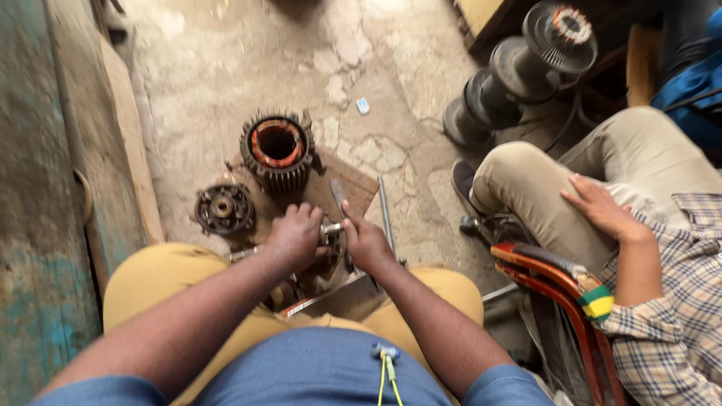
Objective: The person sits on the floor and uses a flat metal bar to pry or adjust a small cylindrical motor component resting on a wooden board. The person repeatedly repositions the bar and rotates the component while applying pressure.
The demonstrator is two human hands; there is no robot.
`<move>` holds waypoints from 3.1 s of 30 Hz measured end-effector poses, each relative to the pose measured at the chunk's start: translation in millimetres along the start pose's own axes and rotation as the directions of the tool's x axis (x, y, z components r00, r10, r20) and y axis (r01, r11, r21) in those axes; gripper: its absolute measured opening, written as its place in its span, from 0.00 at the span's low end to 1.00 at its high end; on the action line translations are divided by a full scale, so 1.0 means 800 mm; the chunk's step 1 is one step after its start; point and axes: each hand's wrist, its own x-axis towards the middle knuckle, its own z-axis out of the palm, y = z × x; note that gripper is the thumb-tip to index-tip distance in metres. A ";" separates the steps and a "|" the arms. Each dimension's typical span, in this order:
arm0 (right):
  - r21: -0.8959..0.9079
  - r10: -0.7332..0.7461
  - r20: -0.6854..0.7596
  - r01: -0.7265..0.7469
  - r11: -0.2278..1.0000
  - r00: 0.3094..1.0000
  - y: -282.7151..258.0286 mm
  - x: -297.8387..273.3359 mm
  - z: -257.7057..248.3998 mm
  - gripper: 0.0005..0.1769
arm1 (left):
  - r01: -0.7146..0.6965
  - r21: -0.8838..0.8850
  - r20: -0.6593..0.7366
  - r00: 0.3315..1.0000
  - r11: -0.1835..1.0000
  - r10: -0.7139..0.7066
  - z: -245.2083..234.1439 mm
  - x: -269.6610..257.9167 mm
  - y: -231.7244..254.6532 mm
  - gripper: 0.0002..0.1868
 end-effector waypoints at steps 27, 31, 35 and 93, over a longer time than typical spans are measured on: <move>-0.159 0.335 0.168 -0.310 0.937 0.927 -0.008 0.000 0.005 0.28 | -0.027 0.090 0.070 0.997 0.996 0.021 -0.019 -0.003 0.007 0.38; -0.100 0.123 0.095 -0.114 0.988 0.988 -0.003 -0.020 0.004 0.28 | -0.006 0.086 0.067 0.998 0.996 0.000 -0.029 -0.001 0.008 0.40; -0.067 -0.025 0.033 0.027 0.997 0.999 0.010 -0.079 0.008 0.28 | -0.001 0.087 0.121 0.993 0.996 -0.009 -0.031 0.002 0.006 0.44; -0.124 0.049 0.038 -0.044 0.991 0.998 0.015 -0.070 0.016 0.30 | -0.046 0.023 -0.004 0.999 0.999 0.046 -0.008 0.008 -0.002 0.44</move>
